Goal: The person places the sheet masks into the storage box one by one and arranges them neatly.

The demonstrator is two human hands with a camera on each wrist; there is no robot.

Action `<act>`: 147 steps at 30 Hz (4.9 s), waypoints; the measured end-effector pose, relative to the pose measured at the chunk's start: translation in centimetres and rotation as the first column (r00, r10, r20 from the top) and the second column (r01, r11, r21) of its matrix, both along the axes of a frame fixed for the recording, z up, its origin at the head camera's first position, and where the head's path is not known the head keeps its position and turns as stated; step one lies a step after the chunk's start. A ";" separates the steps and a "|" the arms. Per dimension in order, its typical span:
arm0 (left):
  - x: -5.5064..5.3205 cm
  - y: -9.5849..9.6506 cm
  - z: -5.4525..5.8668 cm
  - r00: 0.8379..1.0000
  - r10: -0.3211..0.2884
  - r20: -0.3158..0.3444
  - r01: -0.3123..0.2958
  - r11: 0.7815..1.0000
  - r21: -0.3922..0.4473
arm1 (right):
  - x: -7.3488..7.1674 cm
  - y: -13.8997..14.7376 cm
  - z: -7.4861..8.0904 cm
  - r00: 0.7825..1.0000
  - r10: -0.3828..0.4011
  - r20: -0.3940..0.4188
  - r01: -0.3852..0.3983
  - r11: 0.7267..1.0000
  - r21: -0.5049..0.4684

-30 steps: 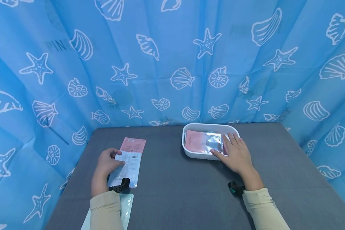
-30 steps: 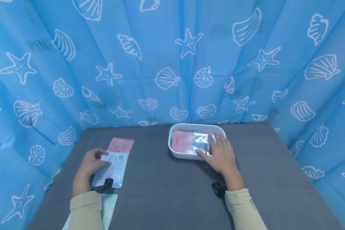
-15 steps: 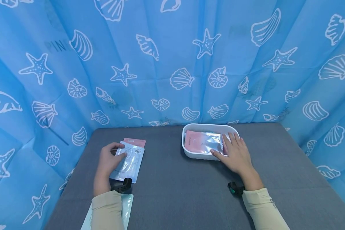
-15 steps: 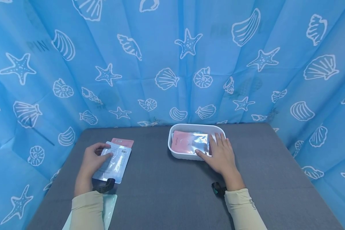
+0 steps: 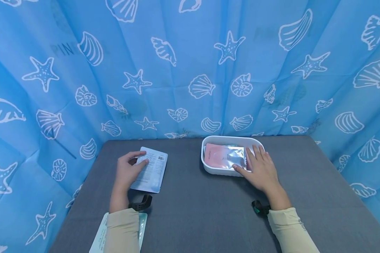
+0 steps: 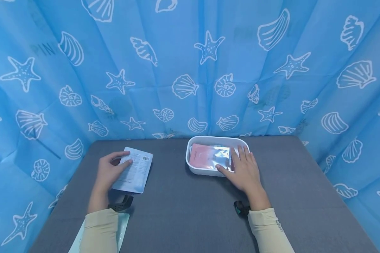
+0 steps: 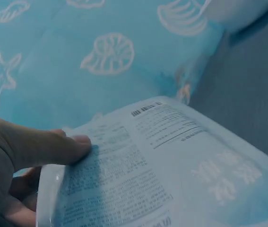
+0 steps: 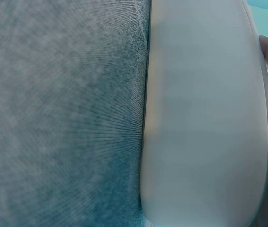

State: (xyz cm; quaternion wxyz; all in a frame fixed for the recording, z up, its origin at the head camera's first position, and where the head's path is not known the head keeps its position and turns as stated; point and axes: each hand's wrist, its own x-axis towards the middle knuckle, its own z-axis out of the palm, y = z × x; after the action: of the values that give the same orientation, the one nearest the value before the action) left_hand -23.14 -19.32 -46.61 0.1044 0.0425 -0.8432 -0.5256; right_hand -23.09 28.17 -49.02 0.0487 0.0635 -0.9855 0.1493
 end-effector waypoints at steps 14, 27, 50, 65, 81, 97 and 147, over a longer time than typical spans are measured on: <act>-0.4 3.2 0.8 0.994 -0.068 -0.088 0.084 0.977 0.195 | 0.0 -0.1 0.2 1.000 0.000 0.008 0.000 1.000 0.003; -0.1 4.9 2.0 0.984 -0.110 -0.143 0.136 0.973 0.188 | -0.1 -0.2 0.2 1.000 -0.001 0.015 0.001 1.000 0.006; 0.3 8.2 2.5 0.980 -0.126 -0.152 0.165 0.946 0.280 | 0.1 -0.1 0.1 1.000 -0.012 0.007 0.012 1.000 0.001; 0.8 9.6 3.1 0.960 -0.147 -0.239 0.230 0.901 0.368 | 0.0 -0.2 0.0 1.000 -0.008 0.017 0.008 1.000 0.011; 1.5 12.1 2.6 0.946 -0.232 -0.228 0.316 0.819 0.479 | 0.1 -0.2 0.0 1.000 0.002 0.006 -0.002 1.000 0.008; 0.9 15.2 0.3 0.991 -0.114 -0.063 0.127 0.741 0.660 | 0.1 -0.3 0.3 1.000 -0.009 0.003 0.009 1.000 0.013; 1.3 15.9 -0.5 0.892 -0.397 0.214 0.262 0.843 0.470 | -0.1 -0.1 0.2 0.999 0.006 0.034 -0.006 1.000 0.007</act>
State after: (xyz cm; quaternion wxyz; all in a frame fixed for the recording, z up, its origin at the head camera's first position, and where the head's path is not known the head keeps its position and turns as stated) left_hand -21.88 -3.43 -47.08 -0.1311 -0.0029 -0.7067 -0.6952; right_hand -23.19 28.06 -48.81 0.0315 0.0639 -0.9866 0.1469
